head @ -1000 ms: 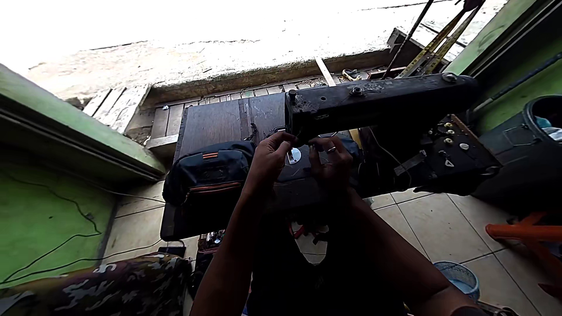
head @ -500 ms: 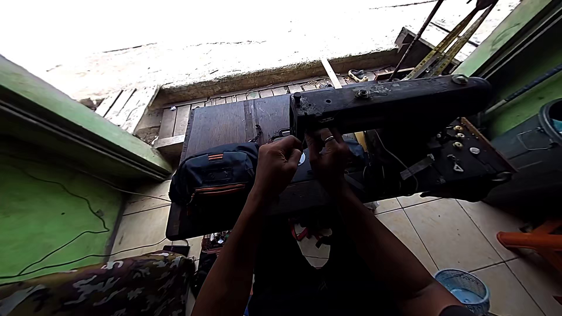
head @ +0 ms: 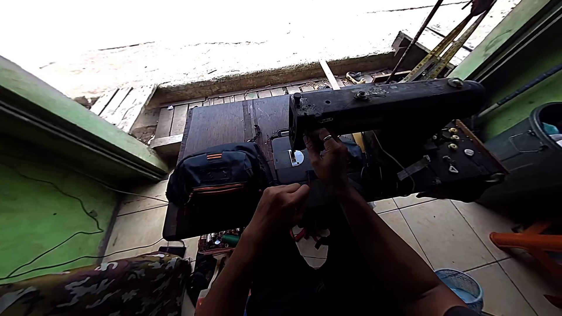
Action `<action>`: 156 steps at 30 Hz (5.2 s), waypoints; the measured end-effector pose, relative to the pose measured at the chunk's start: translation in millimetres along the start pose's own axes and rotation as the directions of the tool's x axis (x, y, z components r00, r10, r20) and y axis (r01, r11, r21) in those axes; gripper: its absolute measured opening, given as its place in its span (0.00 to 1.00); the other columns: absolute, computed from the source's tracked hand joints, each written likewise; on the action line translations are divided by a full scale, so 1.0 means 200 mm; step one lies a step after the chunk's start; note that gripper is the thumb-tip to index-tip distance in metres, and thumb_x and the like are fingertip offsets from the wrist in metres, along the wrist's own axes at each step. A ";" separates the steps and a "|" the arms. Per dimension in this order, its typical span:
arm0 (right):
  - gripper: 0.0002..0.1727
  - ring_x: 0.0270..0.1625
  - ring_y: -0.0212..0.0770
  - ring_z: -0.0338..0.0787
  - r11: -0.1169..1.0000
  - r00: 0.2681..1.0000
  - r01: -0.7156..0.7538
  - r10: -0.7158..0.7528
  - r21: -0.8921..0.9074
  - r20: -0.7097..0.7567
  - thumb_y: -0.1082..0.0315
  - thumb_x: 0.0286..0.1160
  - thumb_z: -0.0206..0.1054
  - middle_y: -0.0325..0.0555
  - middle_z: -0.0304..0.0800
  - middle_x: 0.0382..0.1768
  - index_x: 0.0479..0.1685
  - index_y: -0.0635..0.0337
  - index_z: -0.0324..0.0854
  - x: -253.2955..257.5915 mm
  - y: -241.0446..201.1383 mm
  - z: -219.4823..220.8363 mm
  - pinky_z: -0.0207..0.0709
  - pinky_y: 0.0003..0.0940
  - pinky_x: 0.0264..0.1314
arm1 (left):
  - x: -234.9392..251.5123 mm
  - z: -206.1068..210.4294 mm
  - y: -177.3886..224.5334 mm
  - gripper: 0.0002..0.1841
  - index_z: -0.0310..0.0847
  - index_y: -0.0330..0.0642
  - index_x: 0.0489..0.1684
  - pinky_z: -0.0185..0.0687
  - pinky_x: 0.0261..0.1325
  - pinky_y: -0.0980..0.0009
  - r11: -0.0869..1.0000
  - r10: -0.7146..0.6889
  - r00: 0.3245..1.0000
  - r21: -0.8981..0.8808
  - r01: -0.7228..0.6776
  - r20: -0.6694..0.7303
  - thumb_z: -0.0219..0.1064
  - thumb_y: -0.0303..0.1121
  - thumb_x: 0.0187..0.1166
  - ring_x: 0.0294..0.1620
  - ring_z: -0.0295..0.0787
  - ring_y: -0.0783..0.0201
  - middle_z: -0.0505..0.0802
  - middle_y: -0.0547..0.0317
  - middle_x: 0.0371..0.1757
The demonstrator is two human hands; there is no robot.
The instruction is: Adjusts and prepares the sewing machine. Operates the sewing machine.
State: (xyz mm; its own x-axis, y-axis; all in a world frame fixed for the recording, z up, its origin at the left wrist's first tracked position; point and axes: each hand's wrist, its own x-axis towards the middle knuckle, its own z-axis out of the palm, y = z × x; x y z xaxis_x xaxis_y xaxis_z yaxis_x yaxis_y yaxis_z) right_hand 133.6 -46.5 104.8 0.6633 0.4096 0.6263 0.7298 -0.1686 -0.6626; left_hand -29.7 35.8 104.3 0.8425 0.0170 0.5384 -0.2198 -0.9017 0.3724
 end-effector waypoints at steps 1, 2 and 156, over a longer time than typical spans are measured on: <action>0.08 0.39 0.32 0.90 1.000 1.000 -0.002 0.002 -0.001 -0.001 0.65 0.81 0.70 0.46 0.91 0.43 0.48 0.59 0.89 0.00 0.00 -0.01 0.86 0.29 0.44 | -0.02 0.00 0.00 0.09 0.85 0.42 0.30 0.74 0.23 0.68 0.998 -0.010 1.000 0.055 0.010 0.009 0.60 0.29 0.79 0.20 0.80 0.63 0.80 0.59 0.19; 0.08 0.38 0.32 0.89 1.000 1.000 -0.006 0.006 -0.001 -0.011 0.65 0.81 0.69 0.46 0.91 0.43 0.49 0.60 0.88 -0.01 -0.01 -0.01 0.85 0.27 0.43 | -0.03 -0.01 -0.01 0.10 0.85 0.42 0.30 0.74 0.23 0.68 0.996 -0.019 1.000 0.091 0.018 0.012 0.59 0.30 0.80 0.19 0.80 0.62 0.80 0.59 0.19; 0.19 0.79 0.61 0.76 0.946 0.941 0.119 -0.010 -0.302 0.339 0.57 0.86 0.63 0.58 0.81 0.72 0.54 0.63 0.90 -0.28 0.48 0.03 0.69 0.58 0.79 | 0.14 0.49 -0.43 0.07 0.88 0.36 0.48 0.82 0.37 0.60 0.826 -0.555 0.801 -0.038 0.562 -0.222 0.66 0.27 0.83 0.32 0.83 0.55 0.84 0.48 0.36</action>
State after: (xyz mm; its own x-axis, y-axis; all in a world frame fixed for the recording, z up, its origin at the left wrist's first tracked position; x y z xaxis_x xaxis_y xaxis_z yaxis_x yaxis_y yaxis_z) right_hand 165.5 -80.3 4.1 0.5601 0.6911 0.4568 0.8194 -0.3812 -0.4281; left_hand 60.1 71.2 13.4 0.6879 0.6103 0.3927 0.2731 -0.7191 0.6390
